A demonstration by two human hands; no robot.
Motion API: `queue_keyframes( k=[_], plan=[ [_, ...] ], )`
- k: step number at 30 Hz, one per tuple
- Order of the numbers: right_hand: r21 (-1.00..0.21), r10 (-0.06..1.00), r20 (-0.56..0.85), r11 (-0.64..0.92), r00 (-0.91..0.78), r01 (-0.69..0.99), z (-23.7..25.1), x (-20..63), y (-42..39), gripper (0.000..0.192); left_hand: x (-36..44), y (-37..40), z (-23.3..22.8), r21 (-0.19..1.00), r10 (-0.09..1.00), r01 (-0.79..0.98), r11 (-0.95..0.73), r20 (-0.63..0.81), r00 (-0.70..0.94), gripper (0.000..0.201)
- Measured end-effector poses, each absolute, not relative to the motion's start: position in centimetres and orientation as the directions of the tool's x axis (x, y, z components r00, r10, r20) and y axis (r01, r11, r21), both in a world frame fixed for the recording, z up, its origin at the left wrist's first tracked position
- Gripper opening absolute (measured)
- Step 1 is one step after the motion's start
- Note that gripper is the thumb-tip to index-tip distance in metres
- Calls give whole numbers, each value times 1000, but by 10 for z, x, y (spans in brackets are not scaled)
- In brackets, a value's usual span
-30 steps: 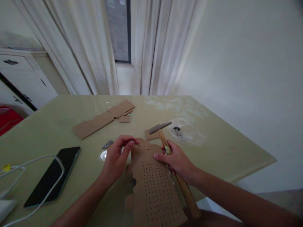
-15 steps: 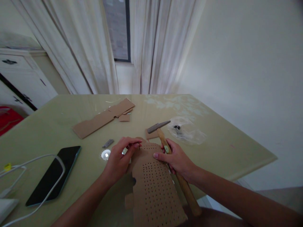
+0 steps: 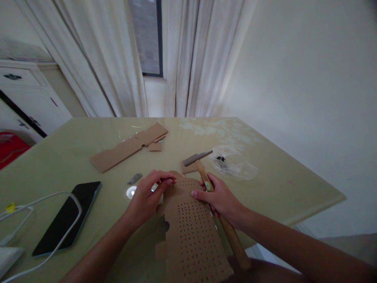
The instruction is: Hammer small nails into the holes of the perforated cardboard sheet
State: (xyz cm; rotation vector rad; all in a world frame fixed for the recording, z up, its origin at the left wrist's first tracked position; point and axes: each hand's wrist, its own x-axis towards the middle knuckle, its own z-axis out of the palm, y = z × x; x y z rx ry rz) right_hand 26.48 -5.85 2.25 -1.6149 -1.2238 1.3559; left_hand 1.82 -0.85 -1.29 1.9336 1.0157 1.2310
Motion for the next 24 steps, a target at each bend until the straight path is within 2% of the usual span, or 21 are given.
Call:
queue_keyframes(
  k=[24],
  plan=[
    [-911,933,-360,-354,12,211,21,265,-59,49,16,-10,-11,796,837,280,-536,458,301,15]
  ],
)
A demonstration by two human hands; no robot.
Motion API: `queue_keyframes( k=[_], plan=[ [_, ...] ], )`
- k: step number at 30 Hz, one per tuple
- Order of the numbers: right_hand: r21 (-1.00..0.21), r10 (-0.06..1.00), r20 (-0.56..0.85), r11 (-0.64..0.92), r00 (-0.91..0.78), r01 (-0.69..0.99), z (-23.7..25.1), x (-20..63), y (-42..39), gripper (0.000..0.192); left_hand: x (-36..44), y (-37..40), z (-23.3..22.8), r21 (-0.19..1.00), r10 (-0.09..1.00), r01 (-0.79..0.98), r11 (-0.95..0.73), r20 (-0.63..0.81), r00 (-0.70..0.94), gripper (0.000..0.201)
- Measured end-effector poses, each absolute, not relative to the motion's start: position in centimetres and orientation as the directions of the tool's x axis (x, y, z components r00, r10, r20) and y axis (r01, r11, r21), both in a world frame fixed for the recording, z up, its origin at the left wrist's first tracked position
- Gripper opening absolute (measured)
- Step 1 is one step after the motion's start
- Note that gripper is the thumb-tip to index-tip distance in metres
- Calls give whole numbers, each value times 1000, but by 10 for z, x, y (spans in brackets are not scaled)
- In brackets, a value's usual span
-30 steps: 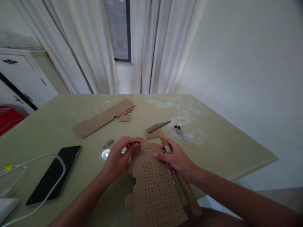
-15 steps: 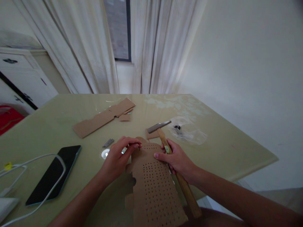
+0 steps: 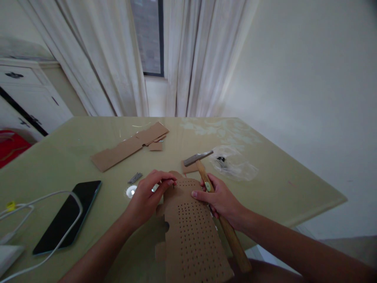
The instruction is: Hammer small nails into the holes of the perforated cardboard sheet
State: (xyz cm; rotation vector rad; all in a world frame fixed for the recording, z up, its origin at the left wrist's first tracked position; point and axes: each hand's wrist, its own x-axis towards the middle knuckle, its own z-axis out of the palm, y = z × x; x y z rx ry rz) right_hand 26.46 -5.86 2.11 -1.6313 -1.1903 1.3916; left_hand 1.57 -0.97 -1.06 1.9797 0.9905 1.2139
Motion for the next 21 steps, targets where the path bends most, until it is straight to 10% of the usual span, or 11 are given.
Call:
queue_keyframes(
  k=[21],
  plan=[
    [-913,966,-259,-247,7,324,33,274,-53,33,14,-9,-7,785,820,288,-548,438,367,15]
  ],
)
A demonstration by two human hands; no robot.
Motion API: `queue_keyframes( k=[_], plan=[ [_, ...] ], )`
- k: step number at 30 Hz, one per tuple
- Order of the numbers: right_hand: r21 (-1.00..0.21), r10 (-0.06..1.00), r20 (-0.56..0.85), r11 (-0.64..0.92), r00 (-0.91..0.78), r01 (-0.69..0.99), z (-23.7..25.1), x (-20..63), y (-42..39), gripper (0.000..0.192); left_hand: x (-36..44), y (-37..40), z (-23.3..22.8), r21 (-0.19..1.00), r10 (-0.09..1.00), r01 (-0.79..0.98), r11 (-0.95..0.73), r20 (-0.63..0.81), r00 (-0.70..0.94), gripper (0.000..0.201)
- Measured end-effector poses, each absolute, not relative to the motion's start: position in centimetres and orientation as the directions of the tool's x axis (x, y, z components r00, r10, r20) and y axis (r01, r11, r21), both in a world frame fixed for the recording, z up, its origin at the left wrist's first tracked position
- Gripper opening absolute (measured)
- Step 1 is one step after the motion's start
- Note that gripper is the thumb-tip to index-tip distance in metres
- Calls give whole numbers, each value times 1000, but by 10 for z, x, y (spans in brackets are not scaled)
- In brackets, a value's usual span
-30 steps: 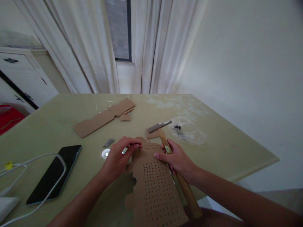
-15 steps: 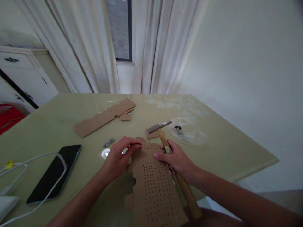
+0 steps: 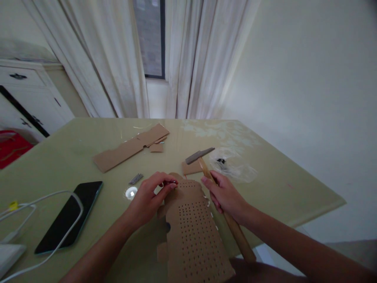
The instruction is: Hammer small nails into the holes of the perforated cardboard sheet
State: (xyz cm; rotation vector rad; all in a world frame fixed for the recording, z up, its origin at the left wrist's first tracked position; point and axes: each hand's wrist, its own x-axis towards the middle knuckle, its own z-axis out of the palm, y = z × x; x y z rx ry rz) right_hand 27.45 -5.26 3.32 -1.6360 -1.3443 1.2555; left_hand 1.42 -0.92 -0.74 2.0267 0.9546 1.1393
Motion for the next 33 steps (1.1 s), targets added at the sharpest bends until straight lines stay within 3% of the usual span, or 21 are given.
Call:
queue_keyframes(
  k=[4,7,11,15,25,30,33],
  plan=[
    [-878,997,-60,-33,-40,477,63,286,-53,33,16,-10,-6,780,816,288,-556,446,367,15],
    [-675,974,136,224,-180,703,91,289,-60,28,17,-10,-6,780,817,291,-554,443,369,15],
    [-456,935,73,340,-346,823,113,279,-76,25,17,-9,-8,783,825,308,-541,423,373,18],
    [-348,918,65,388,-391,853,121,264,-86,21,15,-7,-11,783,828,306,-542,434,356,17],
    [-317,941,110,339,-321,886,124,263,-83,25,15,-6,-8,782,822,301,-545,429,373,16],
    [-363,950,145,313,-278,878,122,266,-82,26,16,-6,-6,780,808,276,-562,446,385,15],
    [-286,947,102,322,-306,902,119,269,-83,25,16,-6,-4,785,806,263,-561,444,392,15]
  ],
)
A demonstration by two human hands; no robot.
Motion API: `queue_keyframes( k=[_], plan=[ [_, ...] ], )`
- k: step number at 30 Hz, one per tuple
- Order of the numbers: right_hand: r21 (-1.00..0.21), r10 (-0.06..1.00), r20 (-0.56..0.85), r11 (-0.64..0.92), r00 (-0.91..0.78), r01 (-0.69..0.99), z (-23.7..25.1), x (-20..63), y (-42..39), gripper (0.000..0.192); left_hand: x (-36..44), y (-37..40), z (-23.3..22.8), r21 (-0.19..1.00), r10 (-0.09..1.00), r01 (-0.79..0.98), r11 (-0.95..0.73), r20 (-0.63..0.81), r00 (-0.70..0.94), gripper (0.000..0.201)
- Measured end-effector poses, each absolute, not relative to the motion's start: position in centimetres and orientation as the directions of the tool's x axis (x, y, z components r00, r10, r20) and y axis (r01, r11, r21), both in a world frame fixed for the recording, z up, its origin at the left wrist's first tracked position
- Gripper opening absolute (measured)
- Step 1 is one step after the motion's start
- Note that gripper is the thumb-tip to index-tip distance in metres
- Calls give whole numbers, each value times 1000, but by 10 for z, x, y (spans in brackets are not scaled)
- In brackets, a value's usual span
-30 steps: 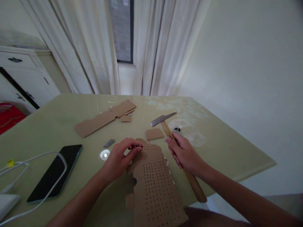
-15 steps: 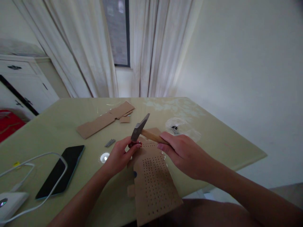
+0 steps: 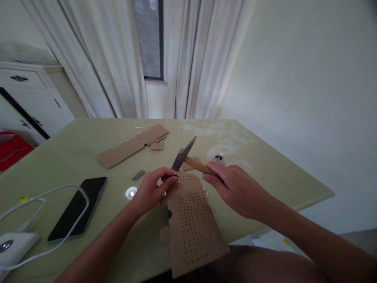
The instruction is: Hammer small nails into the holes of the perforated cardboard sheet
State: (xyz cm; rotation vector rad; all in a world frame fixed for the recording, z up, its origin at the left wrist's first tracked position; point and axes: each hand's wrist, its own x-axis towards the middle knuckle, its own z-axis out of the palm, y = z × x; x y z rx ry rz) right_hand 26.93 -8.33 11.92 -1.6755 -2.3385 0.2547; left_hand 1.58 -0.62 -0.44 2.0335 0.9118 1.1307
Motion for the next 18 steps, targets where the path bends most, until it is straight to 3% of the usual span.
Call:
queue_keyframes(
  k=[4,10,15,18],
  plan=[
    [-224,944,31,327,-329,918,116,271,-84,25,15,-6,-5,775,794,260,-576,454,405,16],
    [-335,951,118,311,-287,890,124,268,-86,25,15,-5,-7,755,777,262,-602,478,409,11],
    [-245,949,21,310,-314,919,117,270,-86,24,14,-4,-6,746,774,281,-604,465,429,13],
    [-259,951,42,306,-305,916,117,271,-85,25,14,-5,-6,745,780,296,-598,456,429,12]
  ],
)
